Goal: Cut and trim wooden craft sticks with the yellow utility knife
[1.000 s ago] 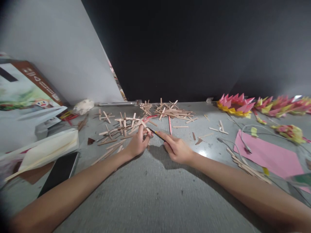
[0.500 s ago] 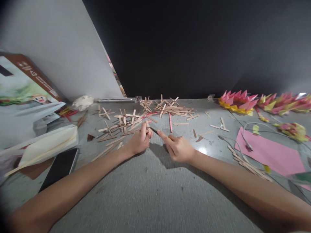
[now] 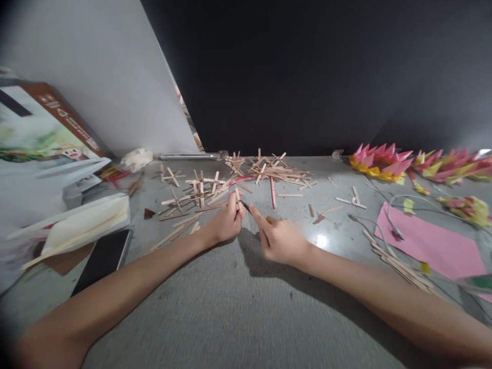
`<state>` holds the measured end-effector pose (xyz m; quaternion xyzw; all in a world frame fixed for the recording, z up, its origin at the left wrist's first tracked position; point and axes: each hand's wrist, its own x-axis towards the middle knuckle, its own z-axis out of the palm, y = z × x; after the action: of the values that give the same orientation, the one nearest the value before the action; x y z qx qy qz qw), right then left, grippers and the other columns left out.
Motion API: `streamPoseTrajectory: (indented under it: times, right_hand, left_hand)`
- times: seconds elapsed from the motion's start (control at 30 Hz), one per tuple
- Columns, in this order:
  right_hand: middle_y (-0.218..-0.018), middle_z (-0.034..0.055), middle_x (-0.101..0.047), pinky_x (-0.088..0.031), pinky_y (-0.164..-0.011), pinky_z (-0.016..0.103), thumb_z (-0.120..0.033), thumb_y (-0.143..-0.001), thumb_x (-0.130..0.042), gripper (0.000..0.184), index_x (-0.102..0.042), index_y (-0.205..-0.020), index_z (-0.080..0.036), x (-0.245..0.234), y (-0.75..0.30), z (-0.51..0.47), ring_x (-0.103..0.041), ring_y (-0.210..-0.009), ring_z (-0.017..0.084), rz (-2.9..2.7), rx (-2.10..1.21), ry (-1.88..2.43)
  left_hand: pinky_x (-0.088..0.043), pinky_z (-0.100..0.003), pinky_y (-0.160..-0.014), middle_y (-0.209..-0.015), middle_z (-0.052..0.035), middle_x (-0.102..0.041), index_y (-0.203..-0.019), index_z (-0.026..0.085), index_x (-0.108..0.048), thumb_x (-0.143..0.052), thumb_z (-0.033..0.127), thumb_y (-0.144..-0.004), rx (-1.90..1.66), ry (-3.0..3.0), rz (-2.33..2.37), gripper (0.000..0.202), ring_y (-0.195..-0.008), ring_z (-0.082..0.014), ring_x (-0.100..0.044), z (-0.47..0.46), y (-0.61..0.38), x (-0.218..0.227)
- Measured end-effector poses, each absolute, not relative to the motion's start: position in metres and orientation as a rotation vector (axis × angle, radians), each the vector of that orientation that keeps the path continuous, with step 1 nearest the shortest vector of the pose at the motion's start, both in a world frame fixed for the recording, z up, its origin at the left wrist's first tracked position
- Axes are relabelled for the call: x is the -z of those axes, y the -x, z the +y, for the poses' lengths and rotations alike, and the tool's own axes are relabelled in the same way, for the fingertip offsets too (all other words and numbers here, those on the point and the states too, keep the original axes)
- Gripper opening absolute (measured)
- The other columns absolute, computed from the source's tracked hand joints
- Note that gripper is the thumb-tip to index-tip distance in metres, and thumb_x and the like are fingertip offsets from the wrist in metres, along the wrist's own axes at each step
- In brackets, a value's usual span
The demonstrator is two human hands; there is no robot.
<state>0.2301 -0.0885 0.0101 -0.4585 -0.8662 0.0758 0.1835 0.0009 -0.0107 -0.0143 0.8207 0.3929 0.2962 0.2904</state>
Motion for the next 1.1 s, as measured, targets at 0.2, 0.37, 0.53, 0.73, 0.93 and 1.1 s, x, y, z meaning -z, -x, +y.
streamPoseTrajectory:
  times: [0.2, 0.37, 0.53, 0.73, 0.93, 1.1]
  right_hand:
    - [-0.082, 0.0090, -0.076, -0.039, -0.063, 0.028, -0.018, -0.098, -0.043, 0.067, -0.051, -0.164, -0.010, -0.038, -0.234, -0.084, -0.060, -0.061, 0.017, -2.437, -0.317, 1.377]
    - [-0.083, 0.0098, -0.076, -0.043, -0.063, 0.028, -0.019, -0.095, -0.042, 0.072, -0.045, -0.166, -0.006, -0.010, -0.223, -0.086, -0.059, -0.061, 0.017, -2.356, -0.322, 1.317]
    - [-0.073, 0.0056, -0.072, -0.039, -0.060, 0.027, -0.018, -0.093, -0.046, 0.070, -0.052, -0.163, -0.008, -0.033, -0.222, -0.084, -0.055, -0.057, 0.016, -2.368, -0.394, 1.347]
    - [-0.064, 0.0034, -0.068, -0.035, -0.057, 0.027, -0.015, -0.094, -0.046, 0.067, -0.057, -0.160, -0.008, -0.050, -0.223, -0.079, -0.047, -0.049, 0.014, -2.330, -0.475, 1.354]
    - [-0.080, 0.0117, -0.077, -0.043, -0.062, 0.027, -0.017, -0.093, -0.046, 0.077, -0.041, -0.168, -0.001, -0.012, -0.208, -0.088, -0.061, -0.060, 0.019, -2.298, -0.375, 1.337]
    - [-0.070, 0.0079, -0.074, -0.038, -0.058, 0.028, -0.016, -0.093, -0.047, 0.069, -0.055, -0.161, -0.006, -0.041, -0.215, -0.081, -0.052, -0.050, 0.016, -2.287, -0.473, 1.342]
  left_hand:
    - [-0.050, -0.036, -0.071, -0.079, -0.0002, -0.060, -0.147, 0.017, -0.033, -0.045, 0.020, -0.101, -0.760, -2.193, 1.035, 0.047, -0.068, -0.0215, -0.063, -0.009, -0.001, 0.015]
    - [-0.049, -0.035, -0.070, -0.078, 0.0010, -0.058, -0.144, 0.017, -0.034, -0.044, 0.021, -0.103, -0.813, -2.175, 1.039, 0.043, -0.066, -0.0198, -0.061, -0.009, -0.001, 0.014]
    - [-0.045, -0.033, -0.065, -0.076, 0.0019, -0.058, -0.144, 0.017, -0.034, -0.047, 0.022, -0.102, -0.773, -2.136, 1.093, 0.044, -0.063, -0.0190, -0.059, -0.010, 0.000, 0.014]
    - [-0.044, -0.032, -0.068, -0.077, 0.0042, -0.055, -0.142, 0.018, -0.033, -0.054, 0.018, -0.097, -0.741, -2.101, 1.056, 0.049, -0.064, -0.0178, -0.056, -0.007, 0.003, 0.017]
    - [-0.043, -0.032, -0.068, -0.078, 0.0038, -0.056, -0.140, 0.019, -0.032, -0.050, 0.021, -0.102, -0.835, -2.109, 1.007, 0.042, -0.065, -0.0174, -0.056, -0.004, 0.002, 0.020]
    - [-0.041, -0.032, -0.066, -0.075, 0.0047, -0.053, -0.140, 0.017, -0.033, -0.051, 0.019, -0.099, -0.817, -2.123, 1.023, 0.045, -0.063, -0.0177, -0.054, -0.003, 0.002, 0.021]
